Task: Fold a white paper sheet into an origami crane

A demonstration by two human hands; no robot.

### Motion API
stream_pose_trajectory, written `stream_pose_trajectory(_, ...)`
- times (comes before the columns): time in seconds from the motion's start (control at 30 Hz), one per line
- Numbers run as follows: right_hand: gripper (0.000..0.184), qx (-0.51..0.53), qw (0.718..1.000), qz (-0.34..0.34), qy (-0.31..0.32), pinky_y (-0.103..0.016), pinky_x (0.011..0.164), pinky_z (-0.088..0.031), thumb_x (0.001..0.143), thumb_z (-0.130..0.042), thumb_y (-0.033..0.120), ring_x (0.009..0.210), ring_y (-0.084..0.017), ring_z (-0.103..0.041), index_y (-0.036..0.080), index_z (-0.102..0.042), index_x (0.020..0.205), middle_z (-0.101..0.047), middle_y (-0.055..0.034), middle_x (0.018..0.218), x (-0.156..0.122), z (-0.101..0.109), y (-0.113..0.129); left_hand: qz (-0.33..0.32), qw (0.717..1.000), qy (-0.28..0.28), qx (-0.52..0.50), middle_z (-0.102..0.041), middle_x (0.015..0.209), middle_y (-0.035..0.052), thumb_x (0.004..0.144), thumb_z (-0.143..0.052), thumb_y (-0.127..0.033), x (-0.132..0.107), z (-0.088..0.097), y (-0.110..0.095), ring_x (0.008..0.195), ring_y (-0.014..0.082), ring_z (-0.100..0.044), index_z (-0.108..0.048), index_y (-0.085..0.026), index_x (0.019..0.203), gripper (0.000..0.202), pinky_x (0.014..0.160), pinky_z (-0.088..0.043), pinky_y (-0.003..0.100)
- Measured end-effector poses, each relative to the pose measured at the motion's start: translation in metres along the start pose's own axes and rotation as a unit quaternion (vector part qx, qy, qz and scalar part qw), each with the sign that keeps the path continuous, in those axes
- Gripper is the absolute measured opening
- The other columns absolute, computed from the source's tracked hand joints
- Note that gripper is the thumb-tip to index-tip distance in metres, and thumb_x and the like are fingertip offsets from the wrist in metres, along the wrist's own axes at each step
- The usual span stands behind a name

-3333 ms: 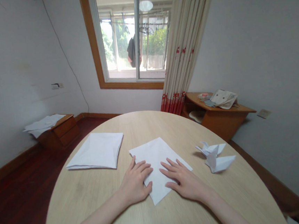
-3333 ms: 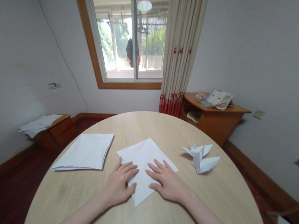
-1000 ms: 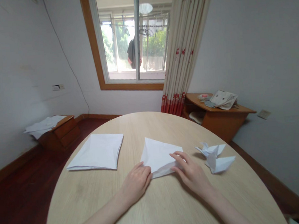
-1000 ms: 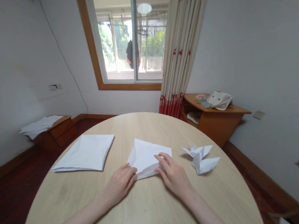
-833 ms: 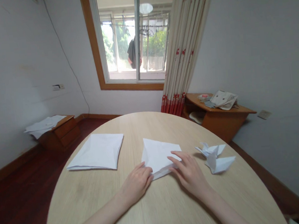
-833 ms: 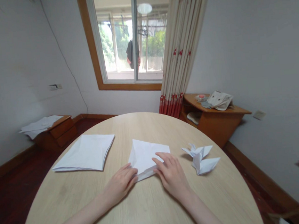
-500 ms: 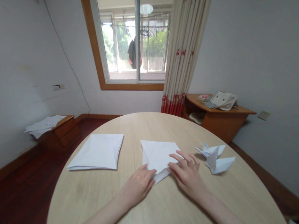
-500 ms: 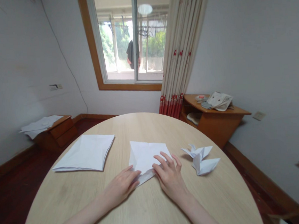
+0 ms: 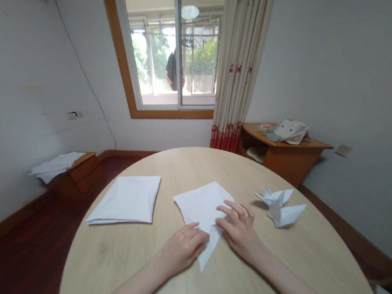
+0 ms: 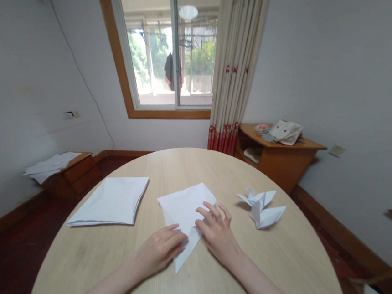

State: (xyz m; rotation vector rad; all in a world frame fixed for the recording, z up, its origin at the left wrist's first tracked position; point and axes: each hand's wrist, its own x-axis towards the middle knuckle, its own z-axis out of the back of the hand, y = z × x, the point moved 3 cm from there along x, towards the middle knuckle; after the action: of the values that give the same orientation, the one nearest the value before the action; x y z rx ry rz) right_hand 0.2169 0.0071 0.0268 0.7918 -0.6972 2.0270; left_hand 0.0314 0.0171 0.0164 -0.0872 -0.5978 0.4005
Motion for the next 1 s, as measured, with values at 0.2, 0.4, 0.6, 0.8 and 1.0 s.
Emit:
stream_pose_trajectory(0.2, 0.018, -0.014, 1.0, 0.018, 0.002, -0.047, 0.107, -0.014, 0.081, -0.053, 0.007, 0.12, -0.024, -0.041, 0.023, -0.06, 0.083, -0.063, -0.0049, 0.109, 0.001, -0.003, 0.004, -0.001, 1.0, 0.008, 0.022, -0.068, 0.093, 0.0012, 0.098, -0.041, -0.023, 0.003, 0.003, -0.003, 0.09, 0.0143, -0.063, -0.059, -0.02, 0.1, 0.018, 0.107, -0.039, 0.038)
stream_pose_trajectory(0.4, 0.019, -0.016, 0.999, 0.048, -0.002, -0.047, 0.109, -0.011, 0.082, -0.052, 0.006, 0.126, -0.023, -0.036, 0.023, -0.06, 0.083, -0.064, -0.0032, 0.108, 0.004, -0.005, 0.007, 0.039, 0.996, 0.034, 0.069, -0.066, 0.101, 0.0009, 0.094, -0.051, -0.033, 0.003, 0.006, -0.004, 0.097, 0.0167, -0.06, -0.06, -0.023, 0.105, 0.017, 0.111, -0.029, 0.043)
stream_pose_trajectory(0.6, 0.013, -0.014, 0.998, 0.062, 0.009, -0.049, 0.11, -0.01, 0.085, -0.054, 0.013, 0.133, -0.024, -0.029, 0.024, -0.06, 0.084, -0.062, -0.0019, 0.119, 0.005, -0.007, 0.009, 0.033, 0.994, 0.061, 0.086, -0.064, 0.113, 0.0031, 0.094, -0.051, -0.038, 0.002, 0.004, -0.004, 0.104, 0.0201, -0.058, -0.058, -0.025, 0.117, 0.027, 0.112, -0.027, 0.047)
stream_pose_trajectory(0.8, 0.017, -0.024, 0.998, 0.05, 0.031, -0.051, 0.11, -0.01, 0.084, -0.058, 0.017, 0.135, -0.026, -0.025, 0.025, -0.061, 0.098, -0.057, -0.0048, 0.127, 0.004, -0.012, 0.005, 0.031, 0.991, 0.083, 0.097, -0.062, 0.117, 0.0044, 0.093, -0.052, -0.04, 0.001, 0.001, -0.004, 0.108, 0.0217, -0.057, -0.058, -0.026, 0.118, 0.029, 0.111, -0.028, 0.048)
stream_pose_trajectory(1.0, 0.011, -0.027, 0.998, 0.045, 0.029, -0.052, 0.11, -0.009, 0.081, -0.061, 0.015, 0.134, -0.027, -0.026, 0.024, -0.06, 0.088, -0.057, -0.0061, 0.117, 0.004, -0.019, 0.002, 0.043, 0.99, 0.099, 0.09, -0.061, 0.119, 0.0062, 0.092, -0.053, -0.037, 0.001, 0.001, -0.006, 0.11, 0.0232, -0.056, -0.057, -0.024, 0.119, 0.03, 0.111, -0.028, 0.05)
